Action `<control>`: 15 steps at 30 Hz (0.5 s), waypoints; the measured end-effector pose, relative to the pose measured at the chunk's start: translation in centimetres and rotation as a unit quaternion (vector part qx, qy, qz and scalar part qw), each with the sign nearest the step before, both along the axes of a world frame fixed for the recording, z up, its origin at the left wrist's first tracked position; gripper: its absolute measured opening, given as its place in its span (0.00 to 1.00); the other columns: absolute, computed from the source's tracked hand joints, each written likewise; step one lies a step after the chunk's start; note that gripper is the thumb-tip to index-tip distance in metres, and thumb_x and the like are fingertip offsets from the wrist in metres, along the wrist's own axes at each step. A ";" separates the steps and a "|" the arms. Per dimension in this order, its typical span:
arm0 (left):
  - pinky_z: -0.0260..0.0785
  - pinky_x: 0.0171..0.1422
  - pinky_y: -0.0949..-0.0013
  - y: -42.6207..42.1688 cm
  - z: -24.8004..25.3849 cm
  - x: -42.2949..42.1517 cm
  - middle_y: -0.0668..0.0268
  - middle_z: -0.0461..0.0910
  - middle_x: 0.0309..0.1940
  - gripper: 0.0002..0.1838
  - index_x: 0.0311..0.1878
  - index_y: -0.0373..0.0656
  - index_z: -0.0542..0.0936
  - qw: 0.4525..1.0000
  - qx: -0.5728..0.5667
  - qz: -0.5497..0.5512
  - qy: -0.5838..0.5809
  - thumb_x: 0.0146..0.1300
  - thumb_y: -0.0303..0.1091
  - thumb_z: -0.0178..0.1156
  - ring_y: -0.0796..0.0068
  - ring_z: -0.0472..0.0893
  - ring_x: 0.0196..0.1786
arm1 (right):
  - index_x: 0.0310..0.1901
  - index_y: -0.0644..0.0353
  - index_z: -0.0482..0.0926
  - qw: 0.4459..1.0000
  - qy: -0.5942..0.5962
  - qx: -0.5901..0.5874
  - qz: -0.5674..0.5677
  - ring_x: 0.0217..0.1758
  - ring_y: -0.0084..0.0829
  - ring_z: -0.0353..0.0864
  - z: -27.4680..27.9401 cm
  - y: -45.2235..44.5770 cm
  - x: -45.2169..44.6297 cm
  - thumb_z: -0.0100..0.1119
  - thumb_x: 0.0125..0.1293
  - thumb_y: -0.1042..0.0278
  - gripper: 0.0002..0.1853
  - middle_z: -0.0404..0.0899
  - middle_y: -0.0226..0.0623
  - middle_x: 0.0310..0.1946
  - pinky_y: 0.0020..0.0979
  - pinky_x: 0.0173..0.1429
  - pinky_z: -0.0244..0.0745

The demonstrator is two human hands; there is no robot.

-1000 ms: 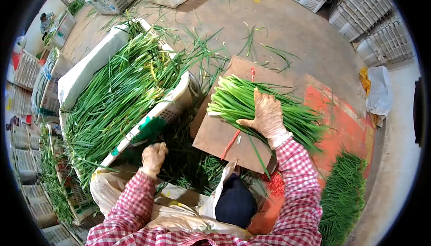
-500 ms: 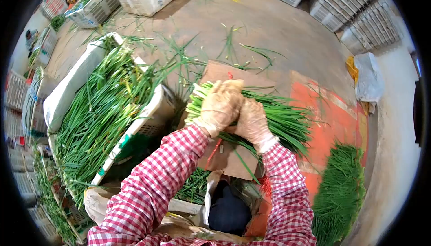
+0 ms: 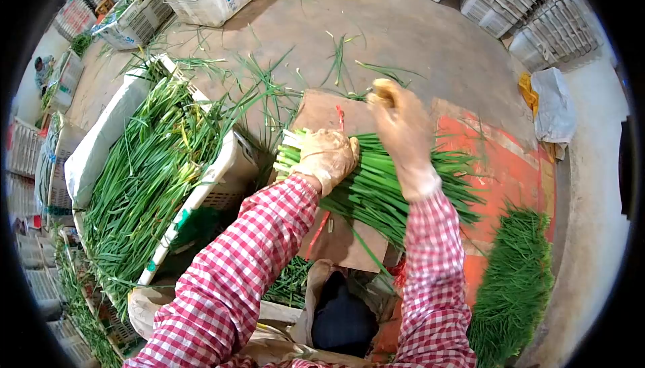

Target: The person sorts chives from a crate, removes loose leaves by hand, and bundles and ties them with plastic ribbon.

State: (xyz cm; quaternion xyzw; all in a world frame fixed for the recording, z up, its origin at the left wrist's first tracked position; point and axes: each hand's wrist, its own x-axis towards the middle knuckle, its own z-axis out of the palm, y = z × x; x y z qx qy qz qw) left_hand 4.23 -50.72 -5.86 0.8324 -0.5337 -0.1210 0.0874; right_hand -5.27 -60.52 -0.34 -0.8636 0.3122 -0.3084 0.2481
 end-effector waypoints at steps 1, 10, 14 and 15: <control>0.69 0.47 0.52 0.4 -0.7 -0.4 0.52 0.81 0.29 0.20 0.35 0.40 0.80 0.999 -0.041 0.010 -0.024 0.67 0.45 0.43 0.51 0.81 0.37 | 0.54 0.62 0.76 0.997 0.070 -0.020 -0.003 0.51 0.41 0.79 -1.2 -1.1 1.8 0.55 0.63 0.51 0.25 0.79 0.46 0.47 0.40 0.56 0.72; 0.64 0.55 0.57 1.3 -1.9 -0.6 0.58 0.79 0.44 0.16 0.44 0.45 0.80 0.996 0.011 -0.022 -0.089 0.57 0.43 0.56 0.58 0.76 0.51 | 0.44 0.62 0.82 0.920 0.380 0.091 -0.014 0.52 0.47 0.79 -7.9 -1.5 9.8 0.56 0.60 0.57 0.18 0.80 0.50 0.46 0.41 0.54 0.74; 0.68 0.48 0.59 1.4 -1.8 -0.5 0.59 0.80 0.39 0.14 0.41 0.44 0.80 0.995 -0.051 -0.027 -0.077 0.57 0.42 0.57 0.59 0.79 0.44 | 0.41 0.62 0.83 0.941 0.327 0.080 -0.041 0.47 0.44 0.83 -9.8 -2.5 9.7 0.58 0.58 0.61 0.15 0.82 0.44 0.45 0.37 0.47 0.78; 0.70 0.45 0.59 1.2 -1.7 -0.3 0.59 0.81 0.35 0.13 0.40 0.43 0.80 0.997 -0.018 -0.028 -0.073 0.59 0.41 0.55 0.60 0.80 0.41 | 0.41 0.62 0.83 0.938 0.332 0.092 -0.039 0.47 0.44 0.83 -10.4 -2.7 9.1 0.58 0.58 0.61 0.15 0.82 0.44 0.45 0.37 0.47 0.78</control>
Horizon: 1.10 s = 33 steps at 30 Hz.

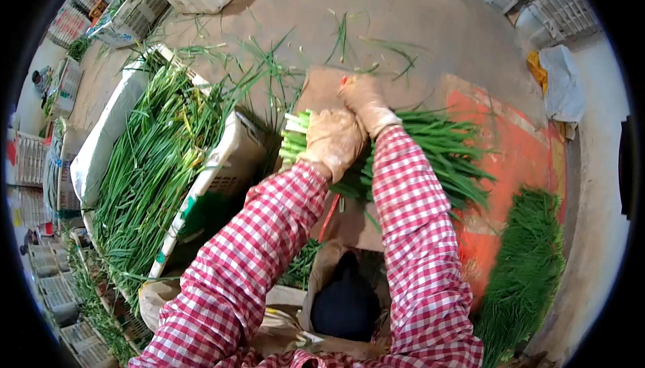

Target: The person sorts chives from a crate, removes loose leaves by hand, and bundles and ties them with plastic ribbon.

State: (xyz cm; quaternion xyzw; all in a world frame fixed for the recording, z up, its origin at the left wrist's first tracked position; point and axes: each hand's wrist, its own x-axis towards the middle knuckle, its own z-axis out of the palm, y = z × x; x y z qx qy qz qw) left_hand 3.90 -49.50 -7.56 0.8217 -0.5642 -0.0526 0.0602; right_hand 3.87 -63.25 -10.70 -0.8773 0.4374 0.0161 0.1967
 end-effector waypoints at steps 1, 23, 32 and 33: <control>0.70 0.46 0.59 -0.4 -0.9 0.0 0.59 0.81 0.36 0.13 0.38 0.44 0.81 1.000 0.012 0.005 -0.009 0.58 0.41 0.55 0.57 0.80 0.42 | 0.40 0.63 0.83 0.990 -0.111 0.081 -0.006 0.43 0.42 0.83 -0.9 -0.3 -1.1 0.58 0.57 0.62 0.14 0.83 0.43 0.42 0.36 0.45 0.78; 0.66 0.36 0.58 10.4 -1.3 1.3 0.54 0.72 0.29 0.17 0.30 0.36 0.76 0.886 -0.065 -0.459 0.022 0.54 0.44 0.60 0.54 0.74 0.31 | 0.39 0.65 0.77 0.818 -0.381 0.430 -0.007 0.23 0.16 0.72 0.4 0.4 -3.5 0.62 0.61 0.67 0.11 0.79 0.33 0.26 0.17 0.28 0.68; 0.68 0.34 0.62 12.1 -1.9 -0.1 0.64 0.75 0.32 0.15 0.47 0.49 0.79 0.898 -0.042 -0.361 0.246 0.54 0.29 0.59 0.61 0.76 0.34 | 0.39 0.68 0.77 0.797 -0.405 0.447 -0.027 0.23 0.19 0.73 -0.6 0.0 -3.1 0.60 0.62 0.71 0.09 0.78 0.35 0.26 0.19 0.28 0.69; 0.70 0.37 0.63 12.8 -1.8 -0.4 0.63 0.77 0.35 0.15 0.47 0.47 0.79 0.885 -0.055 -0.251 0.387 0.54 0.27 0.58 0.59 0.76 0.36 | 0.38 0.68 0.77 0.781 -0.418 0.462 -0.041 0.24 0.19 0.74 -0.6 0.0 -3.1 0.59 0.62 0.72 0.08 0.78 0.35 0.26 0.19 0.27 0.69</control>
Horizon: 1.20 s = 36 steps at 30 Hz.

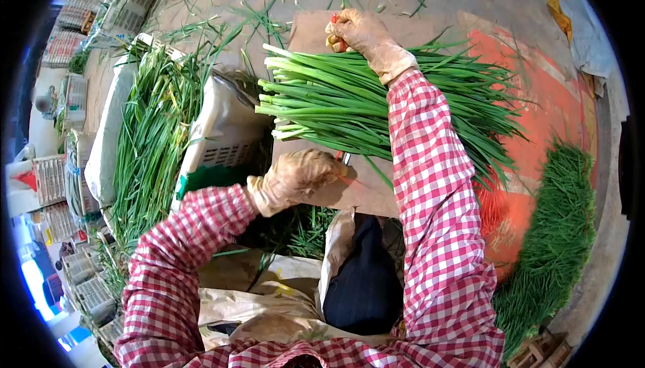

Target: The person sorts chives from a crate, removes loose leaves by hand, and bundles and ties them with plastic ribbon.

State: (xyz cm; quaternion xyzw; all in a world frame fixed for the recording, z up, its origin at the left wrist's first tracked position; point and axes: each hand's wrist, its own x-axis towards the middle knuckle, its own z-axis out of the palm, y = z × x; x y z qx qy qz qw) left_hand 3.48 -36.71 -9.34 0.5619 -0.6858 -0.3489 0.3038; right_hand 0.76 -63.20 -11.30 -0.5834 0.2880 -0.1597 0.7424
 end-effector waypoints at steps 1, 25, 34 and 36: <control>0.71 0.43 0.67 1.4 0.2 -0.4 0.61 0.79 0.38 0.14 0.46 0.43 0.78 0.991 0.075 0.073 0.077 0.56 0.22 0.56 0.62 0.78 0.40 | 0.38 0.68 0.77 1.000 -0.002 -0.001 -0.001 0.24 0.19 0.74 -0.5 -0.2 0.2 0.59 0.62 0.72 0.08 0.78 0.35 0.26 0.19 0.27 0.69; 0.69 0.21 0.81 -6.7 5.1 -4.1 0.62 0.82 0.28 0.08 0.40 0.38 0.73 0.744 0.121 0.465 0.465 0.70 0.33 0.49 0.75 0.81 0.23 | 0.47 0.63 0.79 0.952 0.100 -0.290 0.001 0.33 0.23 0.79 1.1 7.0 -3.7 0.64 0.60 0.67 0.14 0.82 0.35 0.29 0.27 0.38 0.75; 0.67 0.17 0.77 -8.7 4.6 -1.1 0.57 0.83 0.26 0.09 0.39 0.35 0.73 0.713 0.187 0.463 0.492 0.67 0.32 0.48 0.67 0.82 0.23 | 0.42 0.64 0.81 0.983 0.092 -0.129 0.097 0.37 0.21 0.77 1.0 4.5 -4.4 0.64 0.58 0.70 0.12 0.82 0.30 0.35 0.25 0.43 0.74; 0.66 0.16 0.76 -8.9 4.4 -1.0 0.56 0.83 0.27 0.10 0.39 0.34 0.73 0.709 0.189 0.468 0.492 0.67 0.32 0.48 0.66 0.82 0.23 | 0.43 0.64 0.81 0.986 0.067 -0.082 0.129 0.38 0.21 0.77 0.5 3.9 -4.5 0.63 0.59 0.70 0.11 0.82 0.31 0.36 0.25 0.44 0.74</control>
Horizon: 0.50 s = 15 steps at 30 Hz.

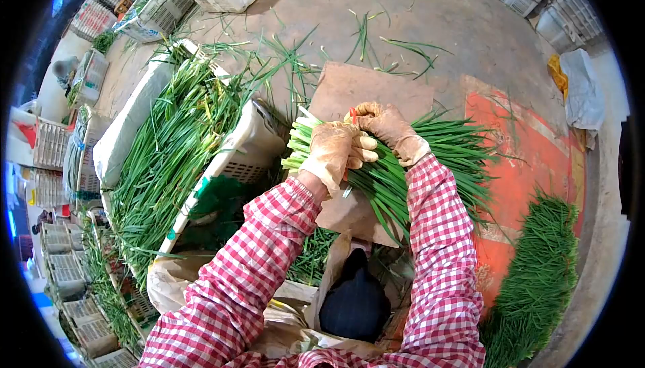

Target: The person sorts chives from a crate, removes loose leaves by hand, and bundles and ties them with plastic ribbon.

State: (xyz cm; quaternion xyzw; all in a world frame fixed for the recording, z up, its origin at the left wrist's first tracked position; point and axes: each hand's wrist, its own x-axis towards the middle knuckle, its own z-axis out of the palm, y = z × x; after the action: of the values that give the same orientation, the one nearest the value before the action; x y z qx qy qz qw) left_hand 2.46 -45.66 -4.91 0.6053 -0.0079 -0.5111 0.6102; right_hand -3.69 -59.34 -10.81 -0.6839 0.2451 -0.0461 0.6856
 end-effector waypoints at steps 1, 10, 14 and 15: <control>0.65 0.16 0.76 -0.1 0.3 0.0 0.56 0.83 0.27 0.11 0.39 0.33 0.73 1.000 0.015 0.001 -0.008 0.67 0.33 0.47 0.66 0.82 0.22 | 0.42 0.64 0.81 1.000 0.006 0.026 0.003 0.39 0.22 0.77 0.3 0.1 -0.2 0.62 0.60 0.69 0.11 0.82 0.30 0.36 0.26 0.46 0.74; 0.63 0.15 0.77 -0.8 0.2 -1.0 0.58 0.81 0.24 0.11 0.38 0.33 0.74 0.998 0.029 0.032 -0.038 0.67 0.33 0.50 0.70 0.80 0.19 | 0.39 0.65 0.82 0.996 -0.042 0.071 -0.026 0.37 0.21 0.77 0.0 -0.2 -0.5 0.66 0.57 0.69 0.10 0.82 0.31 0.34 0.24 0.44 0.73; 0.61 0.12 0.77 -0.9 0.1 -1.1 0.57 0.80 0.22 0.09 0.36 0.33 0.73 0.995 0.022 0.012 -0.091 0.65 0.31 0.51 0.71 0.78 0.16 | 0.38 0.65 0.82 0.992 -0.068 0.099 -0.033 0.36 0.20 0.77 0.2 -0.2 -0.8 0.66 0.57 0.70 0.09 0.82 0.30 0.32 0.23 0.43 0.72; 0.60 0.12 0.77 -1.1 0.3 -1.1 0.56 0.80 0.22 0.08 0.36 0.33 0.73 0.996 0.014 0.018 -0.084 0.65 0.30 0.51 0.71 0.78 0.16 | 0.38 0.65 0.82 0.992 -0.068 0.101 -0.032 0.36 0.20 0.77 0.4 -0.2 -0.9 0.66 0.57 0.70 0.09 0.82 0.30 0.32 0.23 0.43 0.72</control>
State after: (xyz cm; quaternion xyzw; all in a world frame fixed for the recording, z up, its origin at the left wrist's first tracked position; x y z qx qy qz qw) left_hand 1.38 -46.72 -4.65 0.6545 -0.0415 -0.4477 0.6079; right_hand -4.63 -59.54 -10.45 -0.5985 0.2227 -0.0899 0.7643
